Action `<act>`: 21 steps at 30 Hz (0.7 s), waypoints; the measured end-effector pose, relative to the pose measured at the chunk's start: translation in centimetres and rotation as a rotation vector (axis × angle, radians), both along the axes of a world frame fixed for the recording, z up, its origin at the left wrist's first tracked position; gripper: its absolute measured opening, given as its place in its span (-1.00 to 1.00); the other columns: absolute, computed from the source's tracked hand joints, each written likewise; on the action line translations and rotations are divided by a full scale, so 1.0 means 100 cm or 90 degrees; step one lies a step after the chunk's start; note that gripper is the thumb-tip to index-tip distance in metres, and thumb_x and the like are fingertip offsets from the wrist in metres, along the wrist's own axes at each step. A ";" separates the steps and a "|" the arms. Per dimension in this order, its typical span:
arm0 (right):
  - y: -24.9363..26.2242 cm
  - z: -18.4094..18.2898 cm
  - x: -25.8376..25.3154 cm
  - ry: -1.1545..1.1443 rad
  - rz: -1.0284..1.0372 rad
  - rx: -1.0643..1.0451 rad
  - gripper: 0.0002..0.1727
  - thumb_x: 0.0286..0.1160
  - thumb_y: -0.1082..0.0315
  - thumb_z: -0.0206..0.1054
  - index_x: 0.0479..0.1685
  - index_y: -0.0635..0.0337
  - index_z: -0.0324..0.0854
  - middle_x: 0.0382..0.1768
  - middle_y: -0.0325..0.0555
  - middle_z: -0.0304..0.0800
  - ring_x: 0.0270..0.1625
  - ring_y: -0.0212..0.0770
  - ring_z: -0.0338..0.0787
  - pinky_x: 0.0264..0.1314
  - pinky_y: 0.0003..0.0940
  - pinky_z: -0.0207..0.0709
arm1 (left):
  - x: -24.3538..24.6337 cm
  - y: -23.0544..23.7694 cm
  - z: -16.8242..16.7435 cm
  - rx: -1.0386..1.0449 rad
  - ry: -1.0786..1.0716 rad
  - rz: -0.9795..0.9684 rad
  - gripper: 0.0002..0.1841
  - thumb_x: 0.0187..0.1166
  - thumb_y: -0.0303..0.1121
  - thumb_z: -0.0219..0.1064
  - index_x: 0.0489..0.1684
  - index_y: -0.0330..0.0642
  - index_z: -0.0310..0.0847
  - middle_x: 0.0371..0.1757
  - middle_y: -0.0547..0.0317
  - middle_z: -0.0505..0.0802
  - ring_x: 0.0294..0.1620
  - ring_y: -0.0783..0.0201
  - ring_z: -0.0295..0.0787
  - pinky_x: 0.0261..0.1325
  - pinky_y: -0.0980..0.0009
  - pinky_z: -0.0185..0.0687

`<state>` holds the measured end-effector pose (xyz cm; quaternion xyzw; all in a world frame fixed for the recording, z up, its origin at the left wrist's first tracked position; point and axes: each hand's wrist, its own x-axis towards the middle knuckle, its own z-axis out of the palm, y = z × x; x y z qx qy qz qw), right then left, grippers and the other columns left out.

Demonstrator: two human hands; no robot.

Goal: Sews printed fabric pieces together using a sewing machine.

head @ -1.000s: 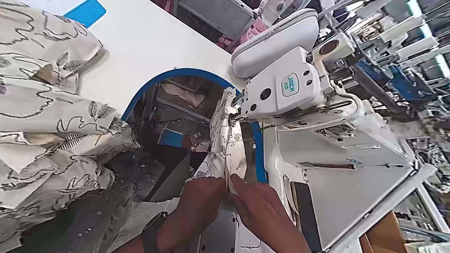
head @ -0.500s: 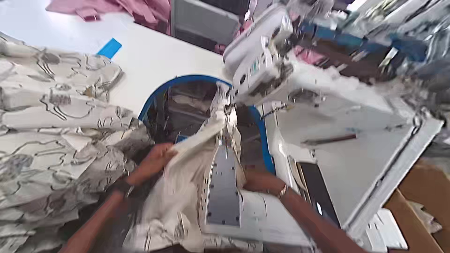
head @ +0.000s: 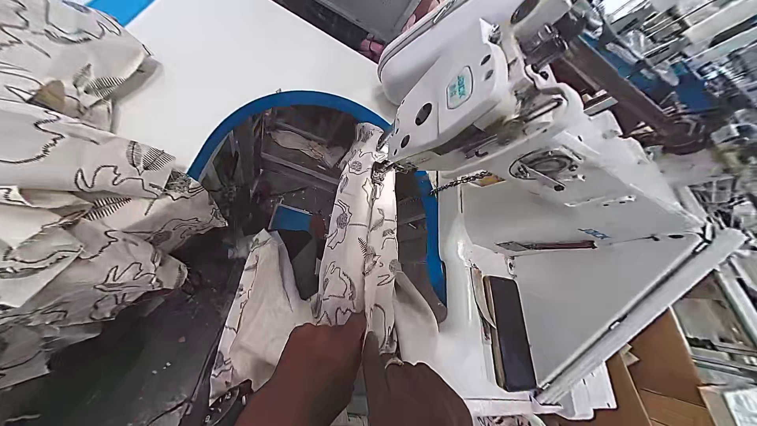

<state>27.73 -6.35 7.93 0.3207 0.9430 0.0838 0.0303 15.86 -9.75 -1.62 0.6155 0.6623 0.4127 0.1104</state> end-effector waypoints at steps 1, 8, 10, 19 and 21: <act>0.003 -0.002 -0.005 0.000 -0.009 -0.007 -0.73 0.35 0.53 0.29 -0.08 0.43 0.85 -0.74 -0.06 0.67 -0.69 -0.11 0.70 -0.61 -0.31 0.47 | -0.003 0.002 -0.002 0.012 -0.002 -0.003 -0.81 0.46 -0.35 0.16 -0.50 -0.17 0.63 -0.85 0.19 0.52 -0.88 0.19 0.52 -0.86 0.29 0.31; 0.021 -0.007 -0.018 -0.002 -0.051 -0.010 -0.69 0.49 0.51 0.23 0.04 0.44 0.83 -0.57 -0.05 0.83 -0.50 -0.10 0.82 -0.31 -0.31 0.65 | -0.024 0.023 0.001 -0.046 -0.057 -0.103 -0.77 0.53 -0.42 0.27 -0.05 -0.37 0.76 -0.81 0.13 0.60 -0.84 0.13 0.57 -0.78 0.27 0.39; 0.027 -0.008 -0.022 0.002 -0.072 -0.007 -0.70 0.52 0.49 0.24 0.06 0.44 0.82 -0.57 -0.06 0.83 -0.49 -0.10 0.83 -0.27 -0.31 0.68 | -0.028 0.028 0.003 -0.069 -0.086 -0.131 -0.71 0.56 -0.43 0.26 0.10 -0.42 0.74 -0.80 0.11 0.62 -0.83 0.10 0.58 -0.76 0.24 0.41; 0.060 -0.013 -0.043 -0.007 -0.095 0.035 -0.70 0.45 0.47 0.30 0.05 0.39 0.85 -0.64 -0.09 0.78 -0.60 -0.15 0.75 -0.46 -0.38 0.57 | -0.039 0.066 -0.018 -0.013 -0.245 -0.124 -0.63 0.64 -0.32 0.15 0.18 -0.41 0.71 -0.81 0.18 0.55 -0.85 0.20 0.48 -0.77 0.29 0.36; 0.067 -0.016 -0.047 0.013 -0.102 0.043 -0.68 0.42 0.46 0.30 0.06 0.39 0.85 -0.70 -0.09 0.72 -0.66 -0.14 0.68 -0.55 -0.36 0.48 | -0.040 0.076 -0.018 -0.010 -0.283 -0.124 -0.62 0.63 -0.35 0.14 0.23 -0.42 0.70 -0.78 0.16 0.60 -0.81 0.21 0.53 -0.70 0.27 0.45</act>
